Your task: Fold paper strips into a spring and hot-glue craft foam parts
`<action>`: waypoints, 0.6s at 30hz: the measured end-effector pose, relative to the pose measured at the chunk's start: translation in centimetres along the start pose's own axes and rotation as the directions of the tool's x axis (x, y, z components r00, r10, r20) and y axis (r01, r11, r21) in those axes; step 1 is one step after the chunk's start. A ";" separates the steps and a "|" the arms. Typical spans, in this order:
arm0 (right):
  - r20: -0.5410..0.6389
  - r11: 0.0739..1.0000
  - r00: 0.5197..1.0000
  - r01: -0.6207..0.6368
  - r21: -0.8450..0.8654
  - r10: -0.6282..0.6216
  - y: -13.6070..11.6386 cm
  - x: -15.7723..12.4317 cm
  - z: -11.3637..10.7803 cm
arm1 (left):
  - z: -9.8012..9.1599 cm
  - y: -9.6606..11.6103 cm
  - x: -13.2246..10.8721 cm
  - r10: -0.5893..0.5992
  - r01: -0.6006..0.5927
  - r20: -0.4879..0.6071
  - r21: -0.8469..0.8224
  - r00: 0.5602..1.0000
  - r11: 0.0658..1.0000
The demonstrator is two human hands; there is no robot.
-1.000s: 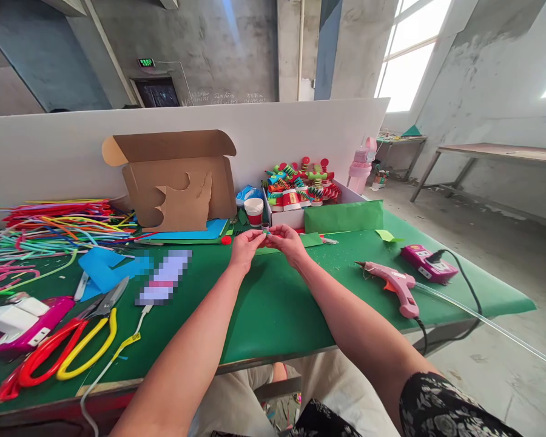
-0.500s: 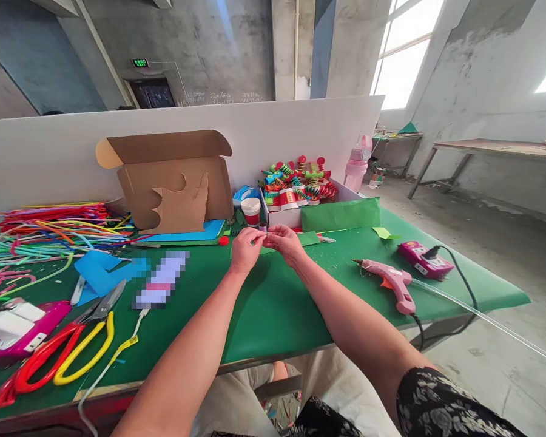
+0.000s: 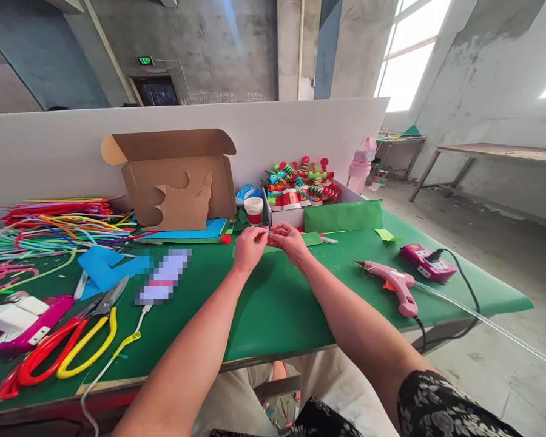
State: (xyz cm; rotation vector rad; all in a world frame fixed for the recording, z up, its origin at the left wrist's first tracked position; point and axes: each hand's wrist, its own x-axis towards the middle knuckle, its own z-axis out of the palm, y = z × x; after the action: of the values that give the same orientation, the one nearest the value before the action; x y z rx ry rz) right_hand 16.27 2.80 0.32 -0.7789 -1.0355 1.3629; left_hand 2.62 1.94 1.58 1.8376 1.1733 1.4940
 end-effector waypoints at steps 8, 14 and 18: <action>0.053 0.997 0.997 -0.063 0.052 0.061 -0.5 -0.4 0.2 | 0.5 -1.2 0.1 -0.331 0.363 0.150 -0.416 0.932 0.834; 0.099 0.999 0.994 -0.046 0.018 0.044 -0.3 -0.4 0.1 | 0.3 -1.7 0.2 -0.350 0.372 0.138 -0.486 0.926 0.791; 0.104 0.999 0.994 -0.035 0.027 0.032 -0.3 -0.4 0.2 | 0.3 -1.7 0.2 -0.360 0.382 0.150 -0.528 0.921 0.758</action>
State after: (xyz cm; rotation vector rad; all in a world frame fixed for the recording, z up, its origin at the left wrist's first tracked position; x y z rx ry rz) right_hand 16.29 2.36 0.62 -0.7136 -1.0853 1.4561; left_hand 2.42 3.04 0.26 1.1564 0.8916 1.3652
